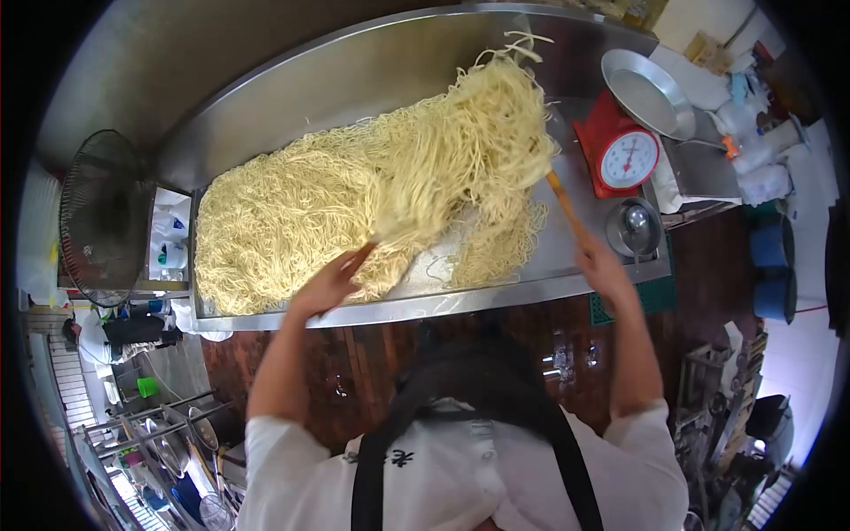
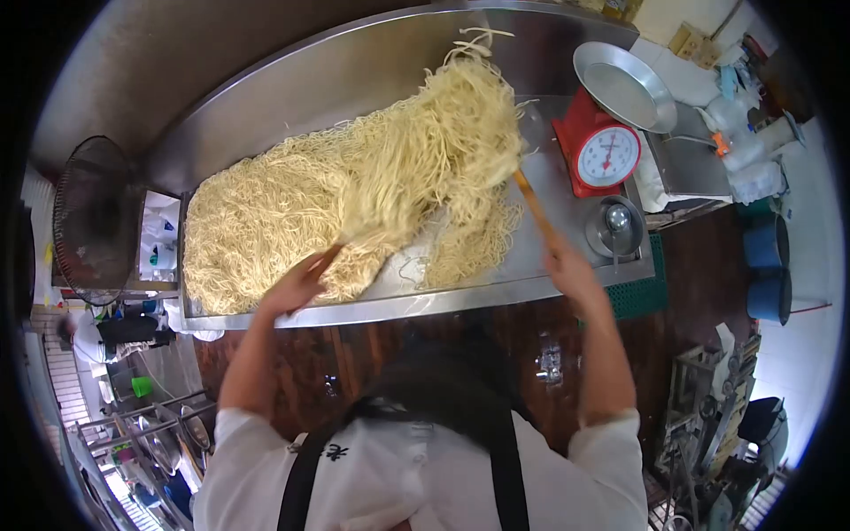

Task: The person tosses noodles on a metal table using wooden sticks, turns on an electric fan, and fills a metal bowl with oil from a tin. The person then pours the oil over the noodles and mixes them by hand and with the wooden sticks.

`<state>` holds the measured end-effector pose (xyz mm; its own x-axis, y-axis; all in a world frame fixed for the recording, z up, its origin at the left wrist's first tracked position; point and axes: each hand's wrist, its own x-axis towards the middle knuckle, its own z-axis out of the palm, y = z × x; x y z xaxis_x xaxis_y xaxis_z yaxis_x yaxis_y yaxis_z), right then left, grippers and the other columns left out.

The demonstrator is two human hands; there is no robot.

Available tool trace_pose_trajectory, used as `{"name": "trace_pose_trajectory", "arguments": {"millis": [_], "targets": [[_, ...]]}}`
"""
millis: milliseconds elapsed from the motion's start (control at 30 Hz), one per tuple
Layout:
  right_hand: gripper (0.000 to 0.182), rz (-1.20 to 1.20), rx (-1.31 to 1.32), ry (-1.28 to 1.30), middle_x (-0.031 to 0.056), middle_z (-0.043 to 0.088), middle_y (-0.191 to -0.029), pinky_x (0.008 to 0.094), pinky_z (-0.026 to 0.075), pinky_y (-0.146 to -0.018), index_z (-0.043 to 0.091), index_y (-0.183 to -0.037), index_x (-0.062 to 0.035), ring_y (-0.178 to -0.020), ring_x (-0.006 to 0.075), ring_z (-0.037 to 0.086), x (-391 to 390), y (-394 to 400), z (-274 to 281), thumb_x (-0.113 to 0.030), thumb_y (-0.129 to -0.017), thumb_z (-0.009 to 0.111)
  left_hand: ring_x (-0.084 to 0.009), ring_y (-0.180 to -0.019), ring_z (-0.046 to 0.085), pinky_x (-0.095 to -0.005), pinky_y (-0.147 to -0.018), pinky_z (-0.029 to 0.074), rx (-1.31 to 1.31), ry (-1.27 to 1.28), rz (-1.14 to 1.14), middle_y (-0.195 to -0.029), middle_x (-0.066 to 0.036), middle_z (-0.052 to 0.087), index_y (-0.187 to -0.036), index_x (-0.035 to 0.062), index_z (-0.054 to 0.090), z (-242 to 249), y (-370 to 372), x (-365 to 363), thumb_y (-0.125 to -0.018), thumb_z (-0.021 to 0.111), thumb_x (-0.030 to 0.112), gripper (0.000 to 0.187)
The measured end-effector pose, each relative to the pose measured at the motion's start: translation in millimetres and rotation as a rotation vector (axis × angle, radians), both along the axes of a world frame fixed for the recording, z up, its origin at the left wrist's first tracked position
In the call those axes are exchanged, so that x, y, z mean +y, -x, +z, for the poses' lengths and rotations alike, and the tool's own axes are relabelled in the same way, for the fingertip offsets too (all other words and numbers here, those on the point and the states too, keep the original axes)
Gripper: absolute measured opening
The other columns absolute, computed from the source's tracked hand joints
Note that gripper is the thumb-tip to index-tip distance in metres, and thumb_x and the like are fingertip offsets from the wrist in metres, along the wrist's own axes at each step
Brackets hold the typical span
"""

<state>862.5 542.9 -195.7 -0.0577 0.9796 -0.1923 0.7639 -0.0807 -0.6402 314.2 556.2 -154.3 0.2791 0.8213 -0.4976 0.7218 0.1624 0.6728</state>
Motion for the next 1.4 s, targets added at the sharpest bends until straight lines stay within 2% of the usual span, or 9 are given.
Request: {"name": "trace_pose_trajectory", "arguments": {"millis": [167, 300, 400, 700, 900, 1033, 1167, 1300, 1400], "targets": [[0.028, -0.024, -0.204, 0.617, 0.0222, 0.066, -0.099, 0.0433, 0.049, -0.083, 0.059, -0.111, -0.0051, -0.098, 0.0427, 0.064, -115, -68, 121, -0.007, -0.084, 0.063, -0.0187, -0.072, 0.065, -0.0358, -0.063, 0.052, 0.311, 0.417, 0.149, -0.087, -0.010, 0.067, -0.138, 0.0100, 0.052, 162, 83, -127, -0.081, 0.066, 0.011, 0.058], [0.050, 0.041, 0.241, 0.409, 0.0236, 0.061, -0.124, 0.0428, 0.045, -0.102, 0.050, -0.138, -0.0047, -0.120, 0.0410, 0.056, -100, 36, 0, -0.011, -0.089, 0.058, -0.0495, -0.108, 0.058, -0.0543, -0.088, 0.047, 0.310, 0.147, 0.030, -0.111, -0.032, 0.064, -0.143, 0.0093, 0.042, 57, 27, -140, -0.087, 0.061, 0.012, 0.059], [0.026, 0.053, 0.281, 0.340, 0.0239, 0.063, -0.095, 0.0480, 0.050, -0.079, 0.052, -0.110, 0.0012, -0.091, 0.0463, 0.060, -18, 156, -84, -0.015, -0.091, 0.057, -0.0467, -0.083, 0.066, -0.0520, -0.074, 0.051, 0.181, -0.061, -0.018, -0.105, -0.032, 0.064, -0.145, 0.0035, 0.036, -69, -25, -83, -0.089, 0.058, 0.012, 0.061], [0.027, -0.048, 0.343, 0.258, 0.0150, 0.064, -0.086, 0.0408, 0.051, -0.071, 0.052, -0.112, -0.0039, -0.077, 0.0320, 0.064, -55, 146, -63, -0.017, -0.091, 0.062, -0.0204, -0.054, 0.059, -0.0350, -0.049, 0.047, -0.222, -0.029, 0.054, -0.097, -0.016, 0.064, -0.152, 0.0080, 0.028, -86, -57, -78, -0.086, 0.066, 0.011, 0.075], [0.032, -0.124, 0.083, 0.094, 0.0168, 0.066, -0.095, 0.0386, 0.051, -0.079, 0.057, -0.116, -0.0021, -0.087, 0.0268, 0.064, -34, 35, 19, -0.018, -0.089, 0.066, -0.0371, -0.113, 0.062, -0.0435, -0.096, 0.048, -0.094, 0.083, -0.252, -0.127, -0.026, 0.061, -0.149, 0.0040, 0.035, -39, -117, -14, -0.082, 0.070, 0.022, 0.078], [0.039, -0.159, -0.180, 0.073, 0.0231, 0.066, -0.106, 0.0411, 0.049, -0.087, 0.056, -0.121, 0.0008, -0.101, 0.0383, 0.064, -79, -49, 58, -0.011, -0.085, 0.065, -0.0182, -0.060, 0.060, -0.0338, -0.057, 0.049, 0.101, 0.215, -0.204, -0.085, -0.010, 0.069, -0.147, 0.0150, 0.044, 19, 54, -66, -0.082, 0.072, 0.021, 0.071], [0.053, -0.258, -0.502, 0.060, 0.0259, 0.064, -0.106, 0.0413, 0.048, -0.090, 0.047, -0.135, -0.0011, -0.105, 0.0405, 0.063, -128, -23, 174, -0.008, -0.086, 0.063, -0.0265, -0.094, 0.068, -0.0401, -0.082, 0.053, 0.324, 0.590, 0.141, -0.109, -0.018, 0.067, -0.146, 0.0132, 0.044, 162, 129, -99, -0.083, 0.067, 0.008, 0.067], [0.050, -0.163, -0.379, -0.012, 0.0229, 0.065, -0.106, 0.0408, 0.047, -0.090, 0.044, -0.140, -0.0046, -0.101, 0.0382, 0.064, -108, 65, 242, -0.011, -0.093, 0.060, -0.0418, -0.124, 0.055, -0.0443, -0.102, 0.044, 0.061, -0.202, -0.063, -0.133, -0.032, 0.055, -0.149, 0.0055, 0.036, -38, 119, -97, -0.084, 0.061, 0.009, 0.069], [0.044, 0.008, -0.317, 0.016, 0.0247, 0.064, -0.097, 0.0445, 0.047, -0.082, 0.045, -0.138, -0.0072, -0.093, 0.0443, 0.063, -75, 114, 246, -0.017, -0.097, 0.058, -0.0478, -0.114, 0.058, -0.0470, -0.098, 0.047, -0.079, -0.023, -0.008, -0.123, -0.034, 0.059, -0.147, 0.0004, 0.035, -55, -3, -21, -0.084, 0.057, 0.008, 0.068]]}}
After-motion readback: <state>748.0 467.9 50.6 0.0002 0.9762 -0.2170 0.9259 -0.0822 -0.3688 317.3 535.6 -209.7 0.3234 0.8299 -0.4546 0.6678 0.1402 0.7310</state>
